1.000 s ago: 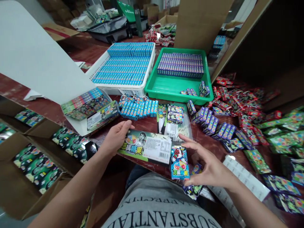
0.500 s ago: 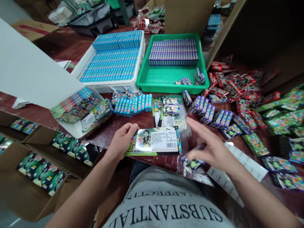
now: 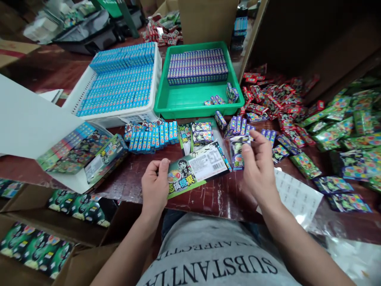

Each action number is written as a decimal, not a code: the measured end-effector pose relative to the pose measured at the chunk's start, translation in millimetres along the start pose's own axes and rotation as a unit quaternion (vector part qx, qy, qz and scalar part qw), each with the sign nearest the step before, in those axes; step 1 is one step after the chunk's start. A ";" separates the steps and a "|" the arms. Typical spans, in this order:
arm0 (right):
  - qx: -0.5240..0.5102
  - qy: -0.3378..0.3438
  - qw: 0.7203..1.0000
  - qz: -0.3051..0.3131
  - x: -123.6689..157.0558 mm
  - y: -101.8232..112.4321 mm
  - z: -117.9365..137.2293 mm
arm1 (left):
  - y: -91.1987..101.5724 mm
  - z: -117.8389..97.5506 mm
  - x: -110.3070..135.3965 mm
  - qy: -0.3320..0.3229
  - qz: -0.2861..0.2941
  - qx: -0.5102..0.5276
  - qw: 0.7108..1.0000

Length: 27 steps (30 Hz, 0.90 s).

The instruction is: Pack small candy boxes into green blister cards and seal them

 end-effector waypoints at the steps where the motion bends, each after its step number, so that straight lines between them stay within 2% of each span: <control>1: -0.009 -0.003 1.000 -0.006 -1.5 3.0 0.2 | 0.9 -0.2 -1.8 -0.004 0.003 -0.009 1.000; 6: -0.007 0.040 0.999 0.002 -15.9 10.1 2.9 | 0.3 1.2 -9.1 0.024 0.036 0.003 0.999; 9: -0.034 0.037 0.999 0.005 -20.4 16.3 1.6 | -2.3 1.1 -14.3 0.047 0.045 0.036 0.997; 11: -0.064 0.014 0.996 0.061 -20.3 18.2 -1.1 | -4.2 -1.6 -18.2 0.049 0.047 0.052 0.996; 14: -0.107 -0.035 0.973 0.201 -16.8 19.4 -7.4 | -6.2 -8.4 -23.3 0.040 0.048 0.049 0.997; 16: -0.105 -0.053 0.962 0.245 -15.1 24.6 -11.5 | -6.4 -13.4 -24.9 0.031 0.052 0.023 0.998; 22: -0.025 -0.010 0.967 0.252 -17.5 43.7 -13.6 | -7.1 -32.8 -29.5 -0.070 0.045 -0.118 0.990; 27: -0.029 0.022 0.972 0.231 -24.9 51.3 -15.4 | -30.0 -47.4 -36.5 -0.094 0.071 -0.159 0.980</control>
Point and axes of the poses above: each hand's wrist, its own x-axis away from the middle knuckle, its own y-axis out of the back of the hand, z = x × y, the point moved 3 cm from there along -x, towards the middle knuckle, and after that the axes turned 1 degree about -z, right-handed, at the moved point
